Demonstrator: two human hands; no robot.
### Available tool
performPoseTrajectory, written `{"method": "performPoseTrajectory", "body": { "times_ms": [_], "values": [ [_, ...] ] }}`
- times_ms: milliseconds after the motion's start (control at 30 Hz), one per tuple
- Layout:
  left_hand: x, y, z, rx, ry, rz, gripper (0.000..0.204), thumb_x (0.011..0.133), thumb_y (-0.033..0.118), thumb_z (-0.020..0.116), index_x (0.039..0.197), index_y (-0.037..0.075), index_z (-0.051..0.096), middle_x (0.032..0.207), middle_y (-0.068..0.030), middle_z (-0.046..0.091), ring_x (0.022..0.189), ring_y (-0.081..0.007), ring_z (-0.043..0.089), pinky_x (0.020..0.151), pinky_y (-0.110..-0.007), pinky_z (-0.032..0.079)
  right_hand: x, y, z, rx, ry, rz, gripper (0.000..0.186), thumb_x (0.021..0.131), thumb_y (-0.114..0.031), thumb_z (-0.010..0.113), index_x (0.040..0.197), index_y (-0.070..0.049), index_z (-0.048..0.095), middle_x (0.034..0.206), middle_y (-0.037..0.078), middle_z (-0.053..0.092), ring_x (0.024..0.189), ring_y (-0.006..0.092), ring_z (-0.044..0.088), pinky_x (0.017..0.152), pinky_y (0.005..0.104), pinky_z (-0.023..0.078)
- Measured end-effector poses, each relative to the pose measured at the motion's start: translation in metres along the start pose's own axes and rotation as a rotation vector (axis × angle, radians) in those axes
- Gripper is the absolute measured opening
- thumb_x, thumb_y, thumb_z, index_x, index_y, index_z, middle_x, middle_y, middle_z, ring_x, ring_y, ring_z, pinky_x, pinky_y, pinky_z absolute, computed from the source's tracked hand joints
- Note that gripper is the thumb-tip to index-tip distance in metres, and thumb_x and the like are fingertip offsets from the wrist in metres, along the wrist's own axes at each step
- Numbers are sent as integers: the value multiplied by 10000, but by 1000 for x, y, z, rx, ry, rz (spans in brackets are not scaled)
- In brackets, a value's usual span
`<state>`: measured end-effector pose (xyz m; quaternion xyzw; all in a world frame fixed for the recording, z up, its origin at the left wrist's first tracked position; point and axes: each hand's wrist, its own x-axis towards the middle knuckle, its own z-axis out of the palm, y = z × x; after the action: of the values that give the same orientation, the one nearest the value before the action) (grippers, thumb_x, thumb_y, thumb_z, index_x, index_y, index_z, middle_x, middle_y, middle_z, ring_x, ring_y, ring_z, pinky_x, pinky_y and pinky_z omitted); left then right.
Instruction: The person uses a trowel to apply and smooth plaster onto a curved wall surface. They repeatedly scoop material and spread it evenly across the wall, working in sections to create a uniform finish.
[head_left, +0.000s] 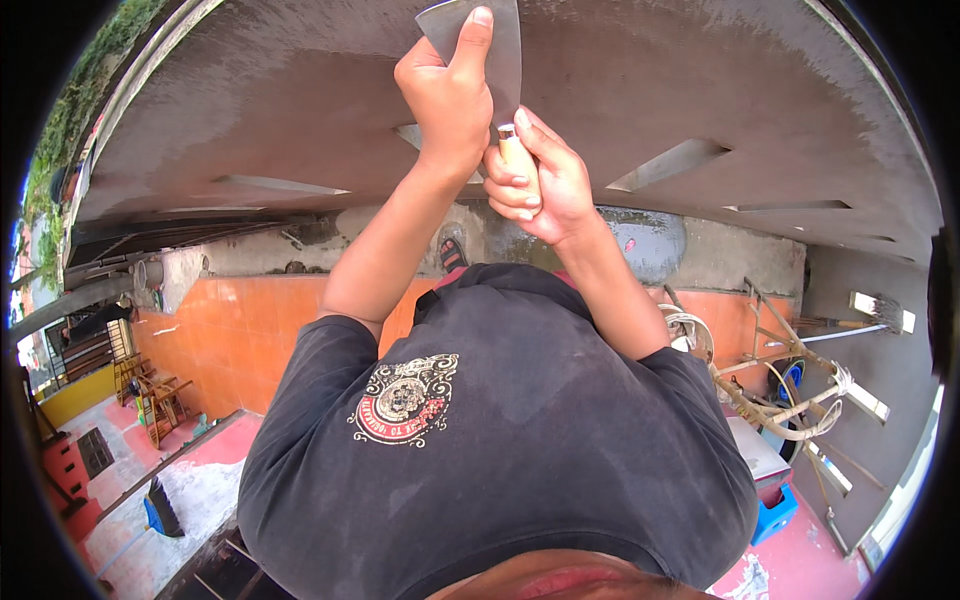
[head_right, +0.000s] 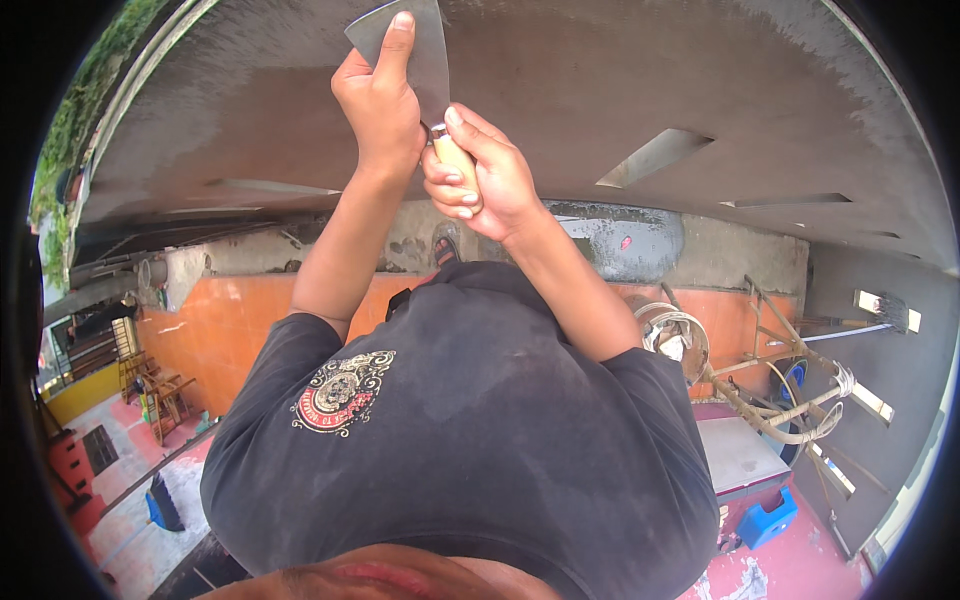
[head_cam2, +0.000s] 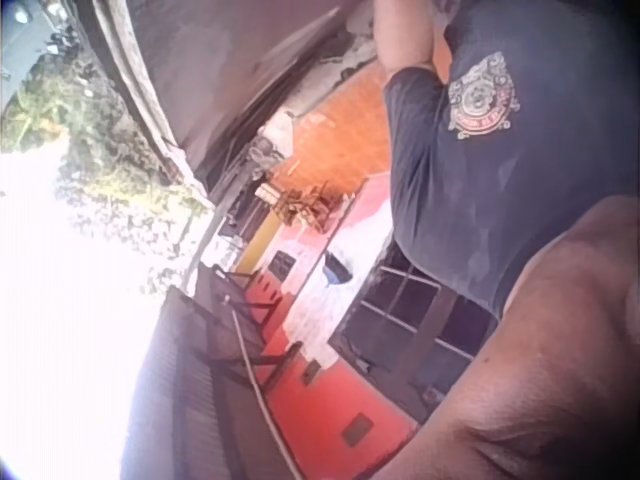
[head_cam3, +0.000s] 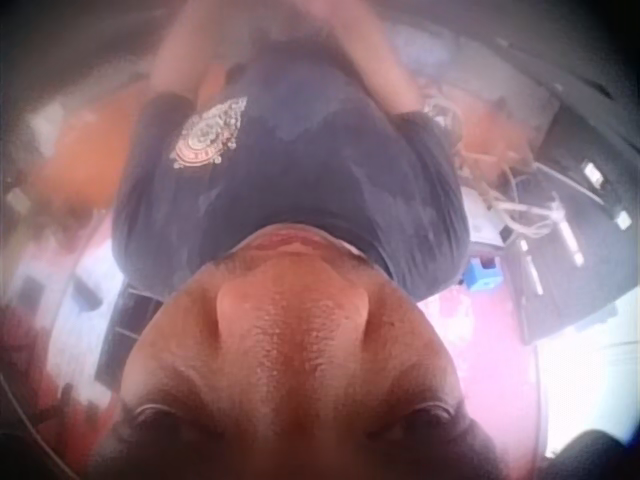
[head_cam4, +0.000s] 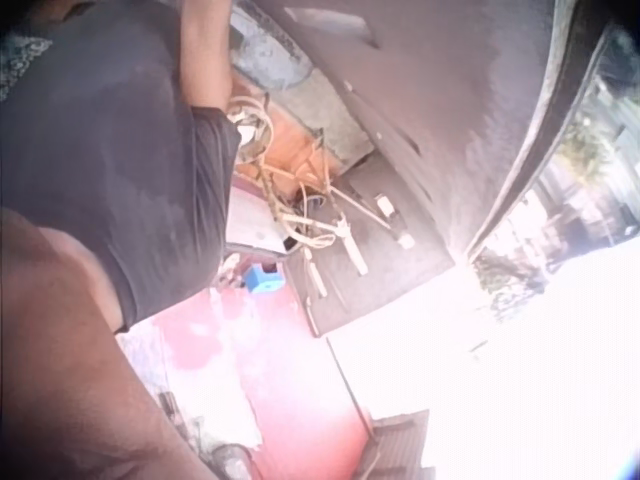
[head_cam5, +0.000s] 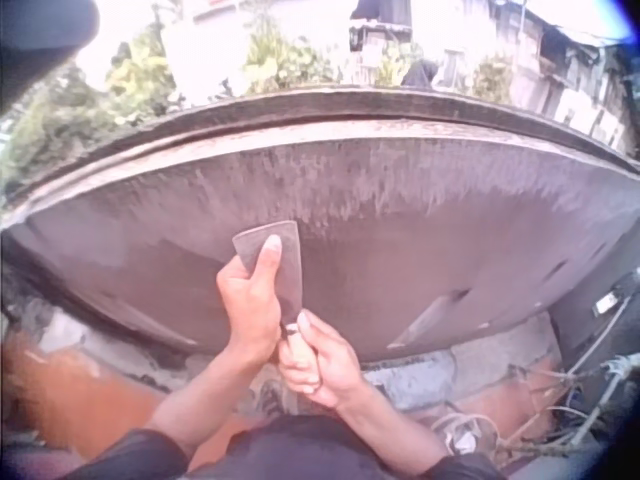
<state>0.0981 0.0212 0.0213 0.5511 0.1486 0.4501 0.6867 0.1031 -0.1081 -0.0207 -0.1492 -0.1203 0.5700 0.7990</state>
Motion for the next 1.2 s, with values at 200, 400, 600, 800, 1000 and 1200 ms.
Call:
{"method": "performPoseTrajectory", "body": {
  "times_ms": [200,400,600,800,1000,1200],
  "values": [
    [2,1,2,36,23,20,151,968,159,707,879,37,722,801,36,676,707,-33,545,643,-207,413,2,-1,2,-14,66,-22,218,1107,-333,375,1061,-139,463,670,52,421,413,89,326,344,234,292],
    [3,5,4,-39,-2,30,146,964,165,713,906,32,729,843,26,694,750,-37,569,691,-222,442,3,-5,9,2,36,-38,234,1108,-345,370,1052,-135,458,669,49,417,428,92,331,357,226,301],
    [14,9,8,-66,-3,43,170,951,166,733,836,45,703,759,58,640,661,-21,495,604,-223,390,6,-14,15,-54,17,-71,233,1103,-333,402,1000,-129,445,675,54,450,429,76,330,360,220,288],
    [6,8,2,79,-1,-90,181,962,189,720,876,30,715,805,35,665,700,-35,542,634,-225,433,8,-5,12,-108,256,5,208,1106,-345,379,1050,-152,434,687,59,430,435,89,340,364,225,307],
    [23,21,4,-239,-87,-78,187,975,207,707,869,53,700,814,9,675,713,-59,593,627,-237,476,18,-21,25,-312,29,-156,219,1095,-353,425,1043,-140,436,665,55,440,424,87,335,364,222,303],
    [-2,10,-39,-141,-300,-213,189,985,209,691,926,30,699,814,-18,683,640,-86,599,573,-244,473,-15,-39,20,-496,71,-37,273,1056,-271,524,1264,-95,515,659,29,454,428,51,340,370,195,294]
  ]
}}
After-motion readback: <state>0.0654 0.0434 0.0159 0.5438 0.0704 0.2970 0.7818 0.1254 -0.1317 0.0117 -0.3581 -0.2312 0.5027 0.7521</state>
